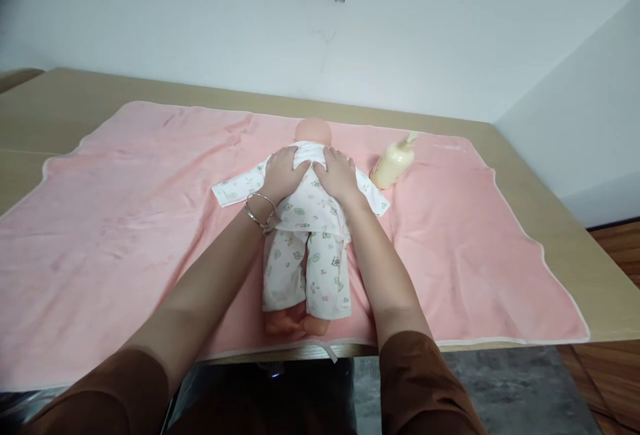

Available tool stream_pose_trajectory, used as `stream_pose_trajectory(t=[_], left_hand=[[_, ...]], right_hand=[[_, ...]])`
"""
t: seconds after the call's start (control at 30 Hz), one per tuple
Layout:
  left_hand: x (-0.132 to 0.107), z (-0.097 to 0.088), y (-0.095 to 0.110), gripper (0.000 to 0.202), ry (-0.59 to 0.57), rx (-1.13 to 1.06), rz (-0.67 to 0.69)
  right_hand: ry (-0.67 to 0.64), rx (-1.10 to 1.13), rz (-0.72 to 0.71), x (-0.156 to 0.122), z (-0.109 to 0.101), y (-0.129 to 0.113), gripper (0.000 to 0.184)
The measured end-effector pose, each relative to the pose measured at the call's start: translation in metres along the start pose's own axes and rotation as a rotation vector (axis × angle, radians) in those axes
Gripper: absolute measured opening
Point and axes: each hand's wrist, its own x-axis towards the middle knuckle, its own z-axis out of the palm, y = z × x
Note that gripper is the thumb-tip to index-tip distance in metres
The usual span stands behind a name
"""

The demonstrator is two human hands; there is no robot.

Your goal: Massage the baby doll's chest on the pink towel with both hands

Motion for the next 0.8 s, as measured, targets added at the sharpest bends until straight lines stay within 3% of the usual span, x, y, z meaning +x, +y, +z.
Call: stream_pose_trajectory(t=[0.23, 0.53, 0.8], left_hand=[[-0.002, -0.004, 0.003, 0.052, -0.034, 0.032, 0.013], [-0.001, -0.005, 0.004, 0.048, -0.014, 0.022, 0.020], [-0.001, -0.006, 0.005, 0.038, 0.036, 0.036, 0.063]], right_hand=[[0.012, -0.083, -0.015, -0.006, -0.008, -0.012, 0.055], [0.016, -0.005, 0.034, 0.001, 0.005, 0.002, 0.060], [0.032, -0.149, 0.007, -0.008, -0.006, -0.020, 0.048]])
